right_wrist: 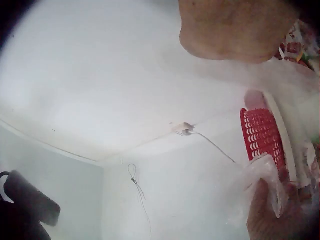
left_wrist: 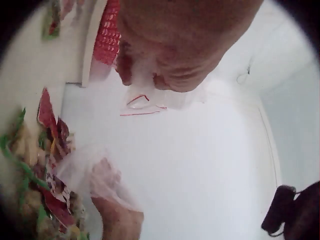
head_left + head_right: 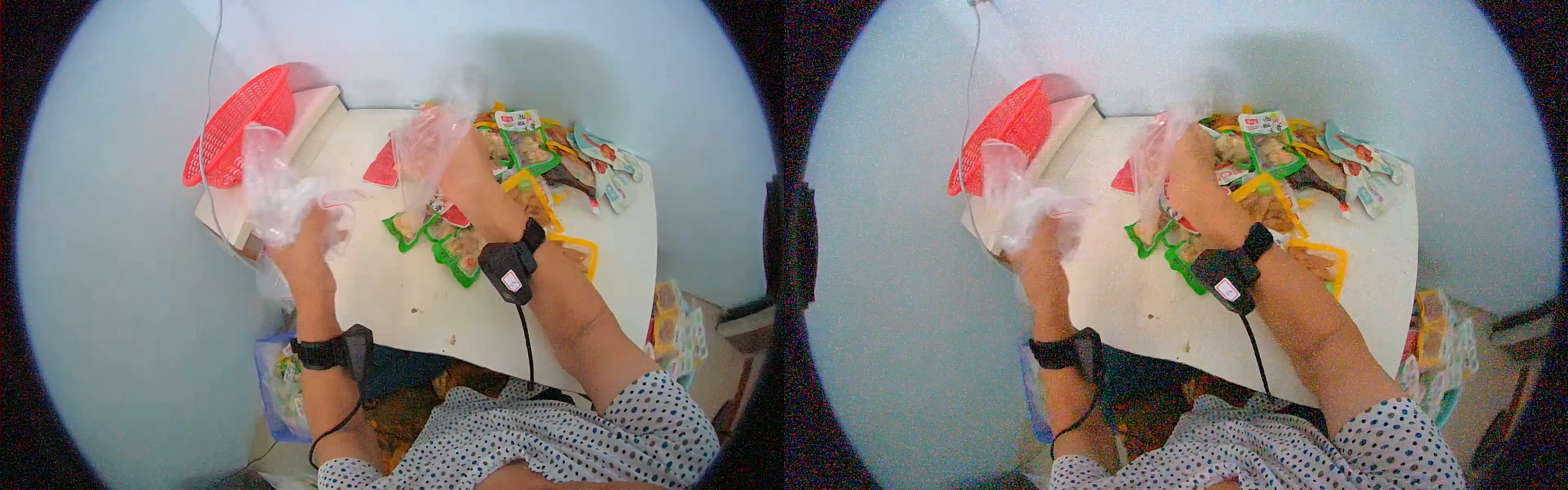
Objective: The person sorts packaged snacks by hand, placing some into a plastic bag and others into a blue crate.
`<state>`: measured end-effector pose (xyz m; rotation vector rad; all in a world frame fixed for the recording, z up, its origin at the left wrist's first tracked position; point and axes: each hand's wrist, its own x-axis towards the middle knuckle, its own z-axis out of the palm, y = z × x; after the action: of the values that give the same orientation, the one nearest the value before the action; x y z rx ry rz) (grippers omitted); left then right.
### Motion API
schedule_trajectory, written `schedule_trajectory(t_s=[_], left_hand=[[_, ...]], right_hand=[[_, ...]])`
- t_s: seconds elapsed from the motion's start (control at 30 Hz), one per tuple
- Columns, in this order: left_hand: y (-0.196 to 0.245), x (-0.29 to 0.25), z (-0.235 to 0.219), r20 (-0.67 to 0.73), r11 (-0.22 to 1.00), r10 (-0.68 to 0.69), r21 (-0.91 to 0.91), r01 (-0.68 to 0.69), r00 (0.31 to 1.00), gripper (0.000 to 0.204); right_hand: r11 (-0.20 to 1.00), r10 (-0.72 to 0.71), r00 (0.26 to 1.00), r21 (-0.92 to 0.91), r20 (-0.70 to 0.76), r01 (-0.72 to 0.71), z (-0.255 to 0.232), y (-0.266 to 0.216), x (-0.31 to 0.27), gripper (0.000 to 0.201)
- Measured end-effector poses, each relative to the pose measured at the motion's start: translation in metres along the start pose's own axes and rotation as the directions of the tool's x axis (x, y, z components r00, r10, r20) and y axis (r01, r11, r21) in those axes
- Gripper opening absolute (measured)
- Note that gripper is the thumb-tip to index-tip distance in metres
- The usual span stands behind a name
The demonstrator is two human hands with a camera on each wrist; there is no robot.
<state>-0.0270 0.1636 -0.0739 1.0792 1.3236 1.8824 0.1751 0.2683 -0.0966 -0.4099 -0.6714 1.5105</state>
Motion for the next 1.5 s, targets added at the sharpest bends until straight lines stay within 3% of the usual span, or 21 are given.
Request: schedule_trajectory(t_s=[0.03, 0.1, 0.2, 0.3, 0.33, 0.4, 0.5, 0.6, 0.63, 0.67, 0.73, 0.77, 0.83, 0.9, 0.93, 1.0, 1.1, 1.23, 1.33, 1.43, 1.5], left_hand=[[0.001, 0.006, 0.001, -0.055, 0.995, 0.072, 0.069, -0.068, 0.996, 0.034], [-0.001, 0.025, -0.002, -0.076, 0.949, 0.227, 0.241, -0.203, 0.971, 0.027], [-0.005, 0.054, 0.002, 0.014, 0.732, 0.497, 0.529, -0.428, 0.867, 0.025], [-0.015, 0.093, 0.002, 0.395, 0.426, 0.537, 0.635, -0.644, 0.745, 0.038], [-0.025, 0.106, 0.009, 0.467, 0.344, 0.535, 0.64, -0.687, 0.704, 0.043], [-0.065, 0.13, 0.027, 0.457, 0.275, 0.577, 0.672, -0.688, 0.677, 0.052], [-0.075, 0.146, 0.028, 0.485, 0.342, 0.308, 0.746, -0.571, 0.818, 0.068], [-0.051, 0.126, 0.033, 0.485, 0.278, 0.312, 0.776, -0.566, 0.817, 0.066], [-0.046, 0.116, 0.033, 0.449, 0.474, 0.239, 0.72, -0.507, 0.861, 0.064], [-0.042, 0.101, 0.033, 0.421, 0.65, 0.156, 0.637, -0.414, 0.894, 0.062], [-0.027, 0.06, 0.038, 0.364, 0.893, -0.051, 0.433, -0.121, 0.93, 0.057], [-0.02, 0.035, 0.041, 0.338, 0.946, -0.175, 0.319, 0.063, 0.925, 0.056], [-0.023, 0.003, 0.038, 0.389, 0.961, -0.268, 0.04, 0.274, 0.881, 0.042], [-0.03, -0.022, 0.022, 0.306, 0.918, -0.272, -0.203, 0.342, 0.912, 0.031], [-0.029, -0.031, 0.018, 0.266, 0.877, -0.282, -0.319, 0.36, 0.922, 0.025], [-0.014, -0.045, 0.003, 0.1, 0.913, -0.278, -0.28, 0.295, 0.955, 0.014], [-0.013, -0.059, -0.033, -0.073, 0.976, -0.185, -0.135, 0.174, 0.98, 0.014], [-0.005, -0.073, -0.063, -0.167, 0.997, -0.072, -0.008, 0.072, 0.983, 0.014], [-0.002, -0.08, -0.069, -0.228, 0.997, -0.023, 0.072, 0.04, 0.973, 0.014], [0.0, -0.085, -0.071, -0.224, 0.988, 0.011, 0.154, 0.024, 0.975, 0.014], [-0.001, -0.088, -0.074, -0.191, 0.983, 0.014, 0.183, 0.022, 0.982, 0.013]], right_hand=[[0.992, 0.033, 0.999, 0.12, -0.007, -0.031, 0.007, -0.01, -0.004, 0.014], [0.989, 0.013, 0.968, 0.145, -0.249, 0.024, 0.02, -0.009, 0.003, 0.017], [0.987, 0.056, 0.987, 0.156, -0.151, -0.032, 0.007, -0.016, 0.006, 0.02], [0.984, -0.024, 0.997, 0.173, -0.067, 0.035, 0.005, -0.019, 0.003, 0.023], [0.981, -0.012, 0.995, 0.192, -0.097, 0.03, 0.011, -0.02, 0.001, 0.021], [0.975, 0.015, 0.989, 0.22, -0.149, 0.018, 0.029, -0.025, -0.006, 0.017], [0.953, 0.038, 0.996, 0.303, -0.077, -0.012, 0.03, -0.025, -0.002, 0.018], [0.922, 0.125, 0.991, 0.375, -0.044, -0.099, 0.025, -0.025, 0.0, 0.021], [0.91, 0.126, 0.985, 0.382, 0.115, -0.161, 0.024, -0.029, -0.004, 0.025], [0.898, 0.125, 0.954, 0.377, 0.274, -0.226, 0.023, -0.037, -0.013, 0.03], [0.89, 0.16, 0.897, 0.332, 0.412, -0.311, 0.028, -0.037, -0.021, 0.034], [0.892, 0.2, 0.896, 0.304, 0.396, -0.334, 0.033, -0.031, -0.023, 0.033], [0.891, 0.281, 0.888, 0.243, 0.365, -0.382, 0.047, -0.019, -0.026, 0.032], [0.883, 0.365, 0.869, 0.173, 0.334, -0.437, 0.058, -0.009, -0.031, 0.032], [0.861, 0.399, 0.837, 0.163, 0.374, -0.482, 0.058, -0.006, -0.032, 0.034], [0.809, 0.462, 0.765, 0.142, 0.449, -0.571, 0.053, 0.001, -0.03, 0.038], [0.884, 0.444, 0.83, -0.016, 0.337, -0.466, 0.038, 0.007, -0.019, 0.052], [0.754, 0.657, 0.654, -0.296, 0.376, -0.587, 0.047, -0.019, -0.021, 0.06], [0.718, 0.641, 0.707, -0.559, 0.298, -0.415, 0.05, -0.011, -0.029, 0.062], [0.591, 0.527, 0.79, -0.803, 0.313, -0.076, 0.056, -0.013, -0.043, 0.049], [0.59, 0.494, 0.816, -0.805, 0.301, -0.06, 0.057, -0.009, -0.041, 0.049]])
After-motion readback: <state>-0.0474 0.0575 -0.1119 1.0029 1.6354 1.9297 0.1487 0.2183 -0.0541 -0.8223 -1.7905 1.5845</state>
